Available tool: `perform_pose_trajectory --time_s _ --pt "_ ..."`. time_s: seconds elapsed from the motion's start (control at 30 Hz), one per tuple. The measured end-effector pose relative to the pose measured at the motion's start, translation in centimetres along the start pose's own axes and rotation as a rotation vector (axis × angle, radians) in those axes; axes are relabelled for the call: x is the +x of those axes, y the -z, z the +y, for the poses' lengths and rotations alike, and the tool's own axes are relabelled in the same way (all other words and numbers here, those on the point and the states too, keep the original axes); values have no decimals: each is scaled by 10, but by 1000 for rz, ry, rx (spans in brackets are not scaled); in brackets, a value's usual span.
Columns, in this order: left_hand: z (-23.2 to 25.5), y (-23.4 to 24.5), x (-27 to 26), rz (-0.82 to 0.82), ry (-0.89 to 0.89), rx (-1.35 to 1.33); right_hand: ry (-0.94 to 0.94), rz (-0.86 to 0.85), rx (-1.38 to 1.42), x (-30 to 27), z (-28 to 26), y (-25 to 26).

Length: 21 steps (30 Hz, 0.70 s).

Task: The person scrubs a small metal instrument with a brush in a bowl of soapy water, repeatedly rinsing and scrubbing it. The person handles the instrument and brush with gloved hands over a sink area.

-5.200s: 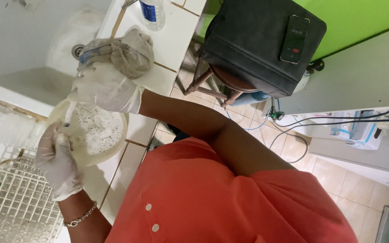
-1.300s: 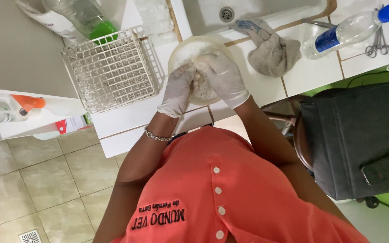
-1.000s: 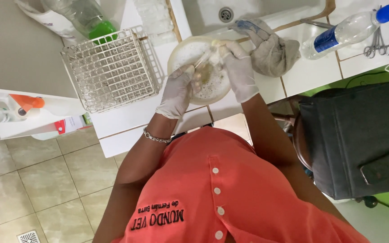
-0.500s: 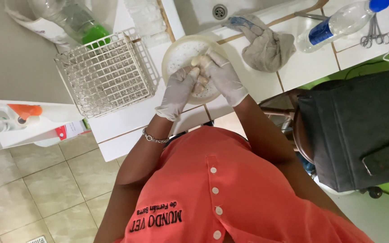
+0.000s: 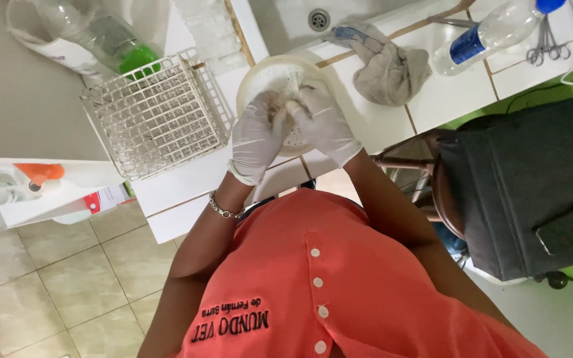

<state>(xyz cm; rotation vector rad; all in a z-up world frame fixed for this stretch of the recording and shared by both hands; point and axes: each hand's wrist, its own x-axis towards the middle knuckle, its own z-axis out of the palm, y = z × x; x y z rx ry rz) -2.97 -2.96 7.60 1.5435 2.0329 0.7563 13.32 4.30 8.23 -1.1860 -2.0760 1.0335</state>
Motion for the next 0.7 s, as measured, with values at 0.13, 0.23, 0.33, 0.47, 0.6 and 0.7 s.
perform_pose_trajectory --time_s 0.13,0.23,0.33,0.47,0.6,0.7 --pt "12 21 -7 56 -133 -328 202 8 -416 -4 -41 14" --pt "-3 12 -3 52 -172 -306 201 -9 -509 -2 -32 3" --pt "-4 11 -6 18 -116 -227 252 58 -620 -11 -34 0" --pt "-9 7 -5 -31 -21 -49 20 -68 -611 -16 -73 24" --pt "-12 -10 -7 55 -144 155 304 -121 -914 -12 -35 39" --pt "28 17 -9 -50 126 -59 490 23 -1075 -12 -13 30"
